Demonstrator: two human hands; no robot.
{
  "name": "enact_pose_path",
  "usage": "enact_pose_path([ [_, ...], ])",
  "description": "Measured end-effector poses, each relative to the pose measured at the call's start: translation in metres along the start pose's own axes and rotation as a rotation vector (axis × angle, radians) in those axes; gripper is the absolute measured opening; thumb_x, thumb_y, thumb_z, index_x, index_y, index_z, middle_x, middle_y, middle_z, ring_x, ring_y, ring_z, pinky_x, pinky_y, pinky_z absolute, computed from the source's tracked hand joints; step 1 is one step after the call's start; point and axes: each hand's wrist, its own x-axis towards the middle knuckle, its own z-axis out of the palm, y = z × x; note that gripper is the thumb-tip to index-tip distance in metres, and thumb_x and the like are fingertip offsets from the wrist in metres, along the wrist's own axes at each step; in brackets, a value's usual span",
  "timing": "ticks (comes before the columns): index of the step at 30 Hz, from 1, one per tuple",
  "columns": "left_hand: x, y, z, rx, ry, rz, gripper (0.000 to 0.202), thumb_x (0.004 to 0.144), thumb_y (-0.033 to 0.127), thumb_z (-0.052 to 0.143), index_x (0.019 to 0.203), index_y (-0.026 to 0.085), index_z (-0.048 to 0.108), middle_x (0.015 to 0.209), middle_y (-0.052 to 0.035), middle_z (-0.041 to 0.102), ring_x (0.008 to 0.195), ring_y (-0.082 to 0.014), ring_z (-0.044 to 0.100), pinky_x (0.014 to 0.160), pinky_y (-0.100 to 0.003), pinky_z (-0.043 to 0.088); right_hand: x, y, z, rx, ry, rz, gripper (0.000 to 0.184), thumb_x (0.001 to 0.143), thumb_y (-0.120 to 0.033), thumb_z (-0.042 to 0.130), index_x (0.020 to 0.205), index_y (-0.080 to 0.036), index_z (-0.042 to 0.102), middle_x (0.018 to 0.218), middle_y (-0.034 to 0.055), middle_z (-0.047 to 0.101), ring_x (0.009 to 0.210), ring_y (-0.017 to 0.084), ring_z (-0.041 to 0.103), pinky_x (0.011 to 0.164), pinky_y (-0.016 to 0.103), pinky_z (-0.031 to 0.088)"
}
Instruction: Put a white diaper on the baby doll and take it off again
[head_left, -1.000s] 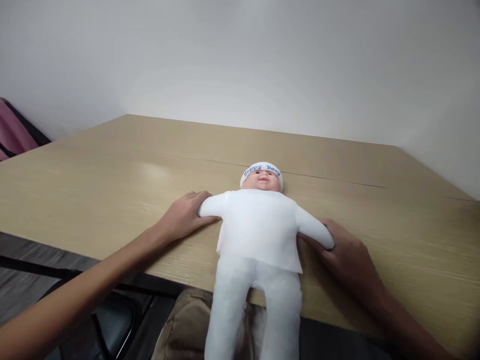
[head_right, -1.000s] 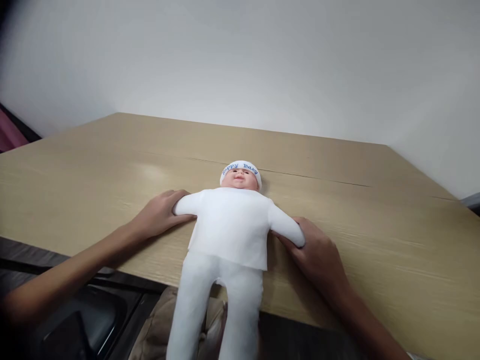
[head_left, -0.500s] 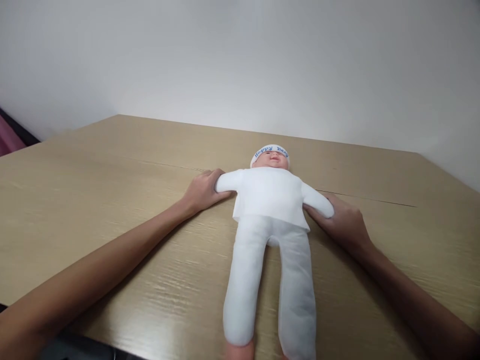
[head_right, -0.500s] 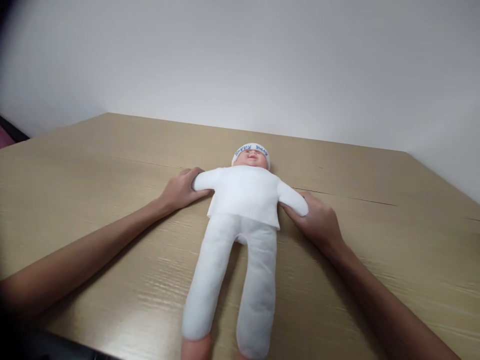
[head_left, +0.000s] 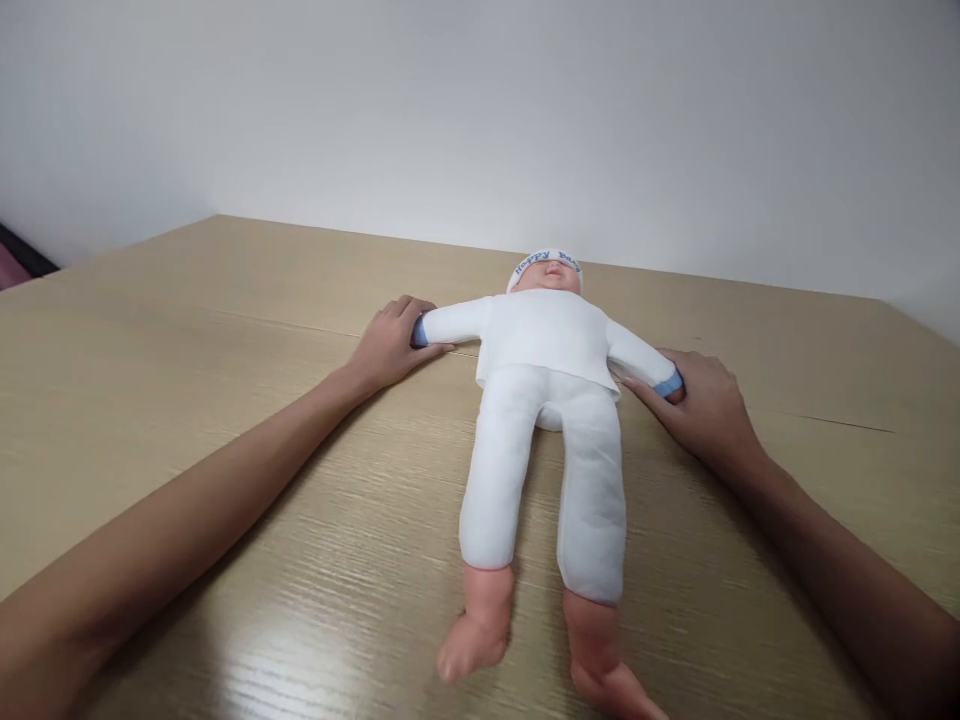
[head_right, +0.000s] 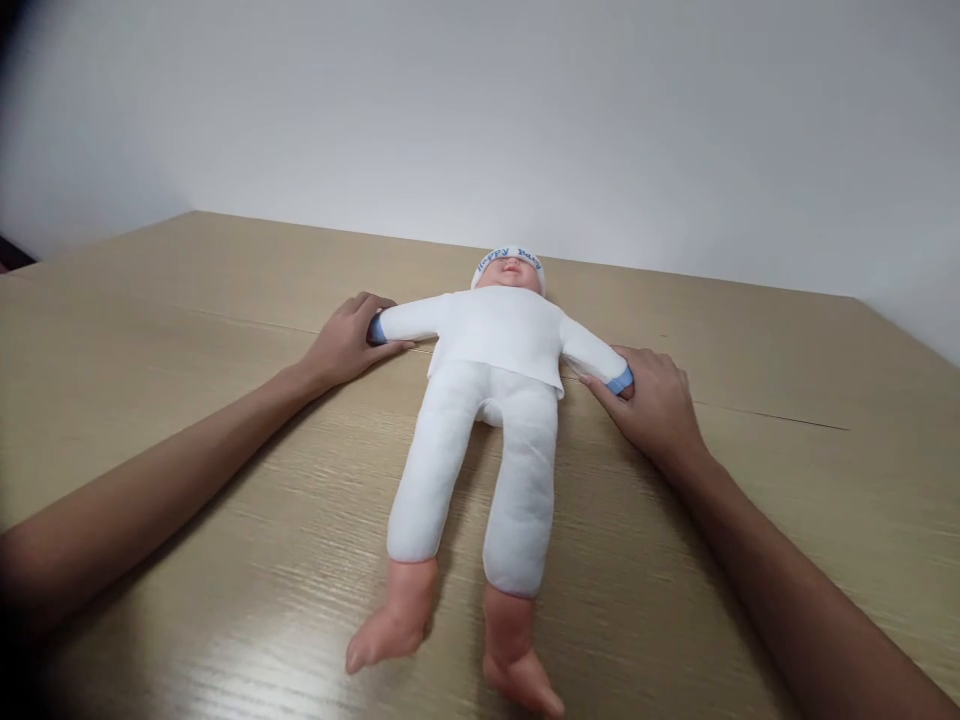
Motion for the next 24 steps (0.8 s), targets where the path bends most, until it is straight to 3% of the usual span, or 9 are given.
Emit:
enact_pose_path([
  [6,0.001,-0.011,0.003,0.016,-0.034,-0.047,0.062,0.099,0.069,0.070,0.139,0.021,0.066,0.131,-0.0149,0.074,0.117,-0.0371,0.062,0.107,-0.051,0.047,0.010,0.014,0.008,-0.010,0.026,0.018,0.060,0.104,-0.067,0.056,0.140,-0.023,0.074,0.116,0.0168,0.081,0.106,0.040,0.066,0.098,0.052,0.047],
  [10,-0.007,0.003,0.002,0.030,-0.029,-0.147,0.060,0.100,0.065,0.070,0.142,0.022,0.066,0.132,-0.0172,0.072,0.126,-0.0411,0.059,0.110,-0.056,0.045,0.006,0.014,0.010,-0.016,0.043,0.030,0.062,0.102,-0.058,0.057,0.150,-0.021,0.068,0.133,0.0185,0.078,0.117,0.041,0.063,0.102,0.053,0.047],
  [15,-0.041,0.032,-0.008,0.018,0.067,-0.318,0.066,0.099,0.053,0.070,0.153,0.018,0.056,0.154,-0.0250,0.058,0.142,-0.0472,0.049,0.114,-0.063,0.042,-0.024,-0.008,0.008,0.003,0.116,0.106,0.077,0.097,-0.049,0.061,0.162,-0.009,0.052,0.150,0.0272,0.066,0.135,0.044,0.054,0.114,0.059,0.044],
  [19,-0.065,0.086,-0.024,-0.088,0.210,-0.376,0.060,0.098,0.040,0.070,0.149,0.015,0.053,0.154,-0.0250,0.056,0.146,-0.0429,0.048,0.122,-0.061,0.040,-0.060,-0.057,-0.013,0.082,0.267,0.128,0.066,0.098,-0.038,0.059,0.158,-0.013,0.051,0.150,0.0265,0.063,0.139,0.043,0.053,0.119,0.064,0.041],
  [22,-0.092,0.156,-0.053,-0.301,0.323,-0.303,0.048,0.102,0.040,0.065,0.144,0.020,0.051,0.152,-0.0193,0.059,0.138,-0.0343,0.056,0.118,-0.053,0.047,-0.105,-0.108,-0.050,0.176,0.351,0.045,0.053,0.103,-0.036,0.055,0.153,-0.017,0.053,0.146,0.0226,0.067,0.137,0.040,0.058,0.121,0.063,0.041],
  [24,-0.126,0.210,-0.078,-0.469,0.374,-0.197,0.042,0.107,0.046,0.060,0.142,0.024,0.051,0.147,-0.0150,0.063,0.127,-0.0283,0.062,0.107,-0.046,0.055,-0.146,-0.140,-0.078,0.242,0.404,-0.007,0.045,0.106,-0.036,0.057,0.148,-0.023,0.056,0.145,0.0185,0.069,0.135,0.037,0.061,0.116,0.060,0.047],
])
